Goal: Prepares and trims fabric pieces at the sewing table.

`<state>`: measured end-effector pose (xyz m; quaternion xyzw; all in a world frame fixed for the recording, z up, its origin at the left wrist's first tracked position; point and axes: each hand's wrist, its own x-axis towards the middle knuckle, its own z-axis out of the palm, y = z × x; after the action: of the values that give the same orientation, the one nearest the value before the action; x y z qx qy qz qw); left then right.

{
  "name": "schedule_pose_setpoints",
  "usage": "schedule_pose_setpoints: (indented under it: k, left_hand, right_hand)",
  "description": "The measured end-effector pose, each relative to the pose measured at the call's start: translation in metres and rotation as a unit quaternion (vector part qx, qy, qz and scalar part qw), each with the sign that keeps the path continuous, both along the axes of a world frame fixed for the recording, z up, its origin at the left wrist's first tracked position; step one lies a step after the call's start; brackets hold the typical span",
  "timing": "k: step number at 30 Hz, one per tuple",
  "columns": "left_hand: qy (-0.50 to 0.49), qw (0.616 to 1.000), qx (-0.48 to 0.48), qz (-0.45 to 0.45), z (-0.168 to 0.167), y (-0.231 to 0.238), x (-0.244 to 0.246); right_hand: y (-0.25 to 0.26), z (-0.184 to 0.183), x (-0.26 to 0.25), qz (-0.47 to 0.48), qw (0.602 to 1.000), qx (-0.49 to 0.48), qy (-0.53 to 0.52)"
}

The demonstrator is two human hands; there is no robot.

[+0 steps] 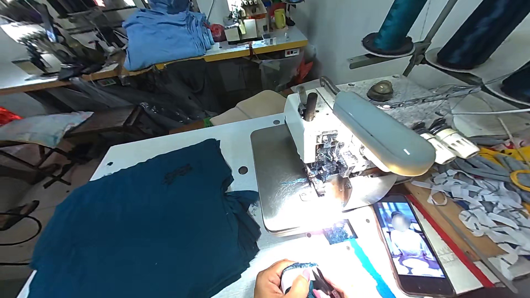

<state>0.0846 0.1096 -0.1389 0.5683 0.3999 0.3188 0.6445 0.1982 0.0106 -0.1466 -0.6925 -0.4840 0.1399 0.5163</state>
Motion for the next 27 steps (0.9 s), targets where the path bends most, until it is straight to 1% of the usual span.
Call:
schedule_pose_setpoints:
  k: [4,6,9,13,16,18,21,24,27]
  left_hand:
    - [-0.008,1.0,0.006,-0.002,-0.002,0.0,0.0]
    - [0.006,1.0,-0.002,0.008,0.004,0.0,0.002]
    - [0.034,0.999,-0.013,0.023,0.016,-0.001,0.006]
    - [0.014,1.0,0.013,0.003,0.004,-0.001,0.002]
    - [0.031,0.999,0.01,0.005,0.01,-0.001,0.004]
    - [0.027,1.0,0.013,-0.002,0.008,0.0,0.003]
    - [0.002,1.0,0.025,-0.015,-0.003,0.0,-0.002]
    - [0.007,1.0,0.023,-0.006,-0.001,0.0,-0.001]
    - [0.027,0.999,0.014,0.017,0.009,0.0,0.004]
  right_hand:
    - [0.0,-0.012,0.003,0.018,1.0,0.01,-0.001]
    - [0.0,-0.01,0.003,0.017,1.0,0.002,0.0]
    - [0.001,0.005,0.0,0.007,1.0,-0.017,-0.007]
    - [0.001,-0.007,0.002,0.016,1.0,0.006,-0.002]
    - [0.001,-0.01,0.0,0.013,1.0,0.01,-0.016]
    - [0.001,-0.012,0.0,0.006,1.0,0.014,-0.002]
    - [-0.002,-0.015,0.006,0.009,0.998,0.022,0.051]
    - [-0.003,-0.01,0.004,0.024,0.999,0.011,0.038]
    - [-0.002,0.0,0.001,0.019,1.0,-0.004,0.013]
